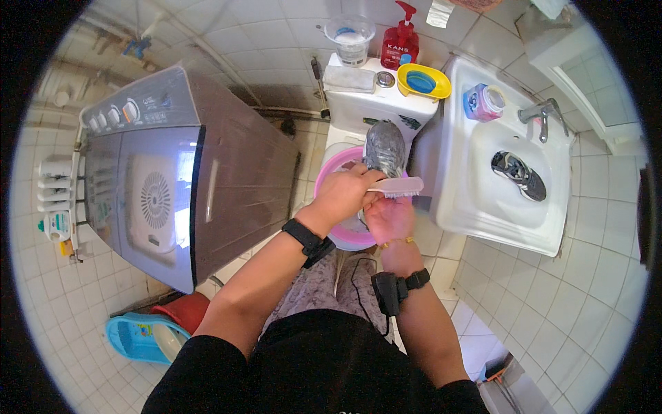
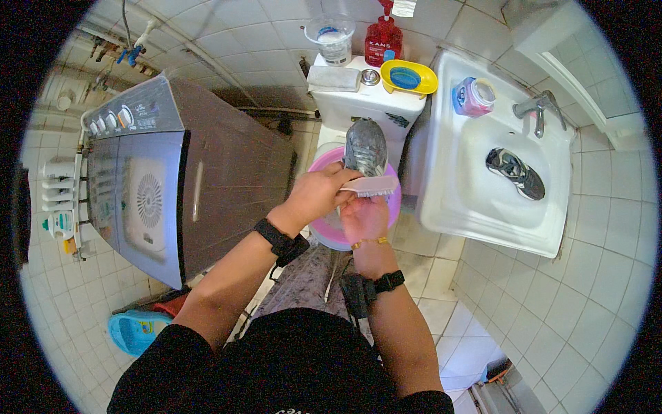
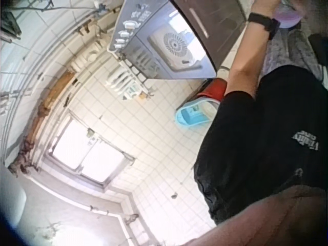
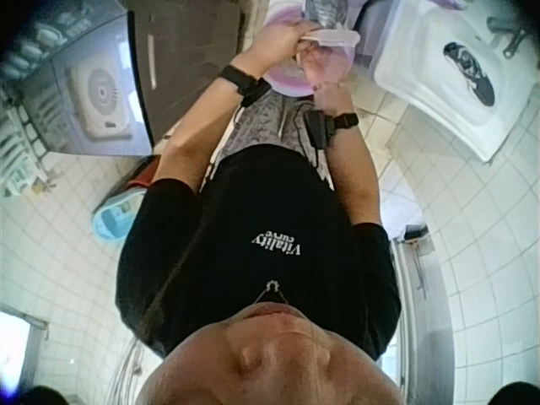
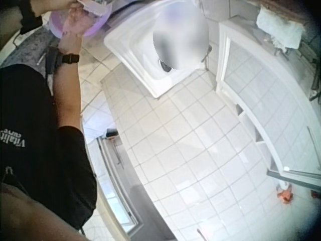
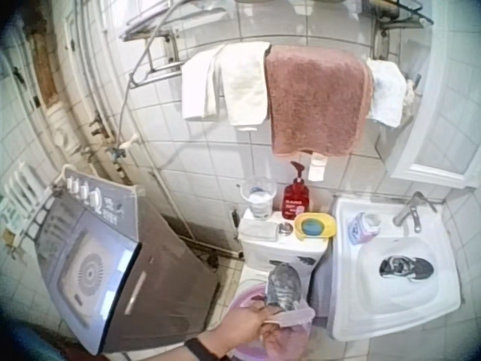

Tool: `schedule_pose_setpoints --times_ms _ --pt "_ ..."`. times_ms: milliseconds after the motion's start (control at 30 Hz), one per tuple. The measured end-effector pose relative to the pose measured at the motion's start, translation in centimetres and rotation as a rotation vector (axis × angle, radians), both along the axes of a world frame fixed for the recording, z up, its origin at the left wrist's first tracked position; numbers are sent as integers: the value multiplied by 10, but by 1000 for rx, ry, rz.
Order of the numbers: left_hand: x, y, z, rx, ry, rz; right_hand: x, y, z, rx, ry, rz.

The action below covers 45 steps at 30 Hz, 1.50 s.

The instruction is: The person washes a pair of sneakers by hand in a pink bucket using a brush and soapy water, scrubbing different sides and the interior of each shoe.

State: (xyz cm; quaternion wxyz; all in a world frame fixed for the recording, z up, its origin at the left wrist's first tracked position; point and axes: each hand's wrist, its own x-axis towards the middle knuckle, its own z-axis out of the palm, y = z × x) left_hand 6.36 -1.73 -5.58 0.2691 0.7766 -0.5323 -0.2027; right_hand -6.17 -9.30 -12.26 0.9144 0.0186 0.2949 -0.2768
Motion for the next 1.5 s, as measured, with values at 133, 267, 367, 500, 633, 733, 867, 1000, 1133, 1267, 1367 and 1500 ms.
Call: schedule_pose_setpoints --times_ms 133,267,367,500,633,733,867,1000,1133,1267,1367,1500 --pt "12 -13 -5 -28 -113 -10 -14 -12 -20 -40 -551 186" --pt "30 -6 -4 -120 -98 85 -3 -12 66 -116 150 349" --pt "30 -10 7 -117 -62 75 -14 -19 58 -158 245 327" --pt "34 -12 22 -188 -7 62 -30 -35 10 -288 416 254" --pt "46 -15 43 -167 65 40 -20 -45 3 -439 653 267" --pt "51 -15 49 -169 207 59 -4 -39 19 -377 650 367" --pt "53 -12 42 -231 408 130 4 -23 39 -211 167 444" --pt "53 -16 40 -116 761 304 -1 -17 41 -188 -20 391" --pt "52 -17 32 -80 839 430 -1 -10 32 -126 79 450" --pt "55 -16 27 -93 828 467 -2 -10 26 -92 118 424" --pt "61 -7 36 58 490 390 -2 -15 17 -146 160 429" --pt "44 18 69 56 279 415 1 -20 26 -212 226 352"
